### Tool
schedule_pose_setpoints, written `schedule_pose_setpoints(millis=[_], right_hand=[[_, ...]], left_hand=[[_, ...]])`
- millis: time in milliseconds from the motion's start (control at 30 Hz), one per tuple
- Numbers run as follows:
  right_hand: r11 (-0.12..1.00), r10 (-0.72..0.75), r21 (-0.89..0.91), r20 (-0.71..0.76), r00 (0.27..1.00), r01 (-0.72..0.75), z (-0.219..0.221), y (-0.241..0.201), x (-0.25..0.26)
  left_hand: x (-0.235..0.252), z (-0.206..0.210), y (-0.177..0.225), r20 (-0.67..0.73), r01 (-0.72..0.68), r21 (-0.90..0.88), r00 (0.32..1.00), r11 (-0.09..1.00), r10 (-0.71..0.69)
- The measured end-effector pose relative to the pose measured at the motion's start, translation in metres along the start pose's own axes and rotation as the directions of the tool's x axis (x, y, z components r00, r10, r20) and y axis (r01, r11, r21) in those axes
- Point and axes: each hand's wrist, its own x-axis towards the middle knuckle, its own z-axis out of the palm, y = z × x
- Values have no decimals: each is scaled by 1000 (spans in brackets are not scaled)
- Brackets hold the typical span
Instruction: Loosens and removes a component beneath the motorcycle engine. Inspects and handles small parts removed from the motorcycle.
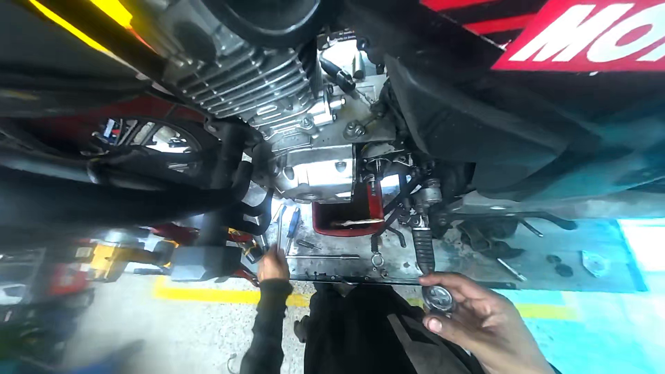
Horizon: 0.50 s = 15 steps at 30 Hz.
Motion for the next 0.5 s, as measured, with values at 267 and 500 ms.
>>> schedule_pose_setpoints(millis=[267,500], right_hand=[[978,-43,201,-37,998,49,39,-16,-21],[935,-149,312,-90,985,170,91,-28,-49]], left_hand=[[80,27,57,102,-337,394,940,855,324],[73,19,39,96,-450,313,891,837,443]])
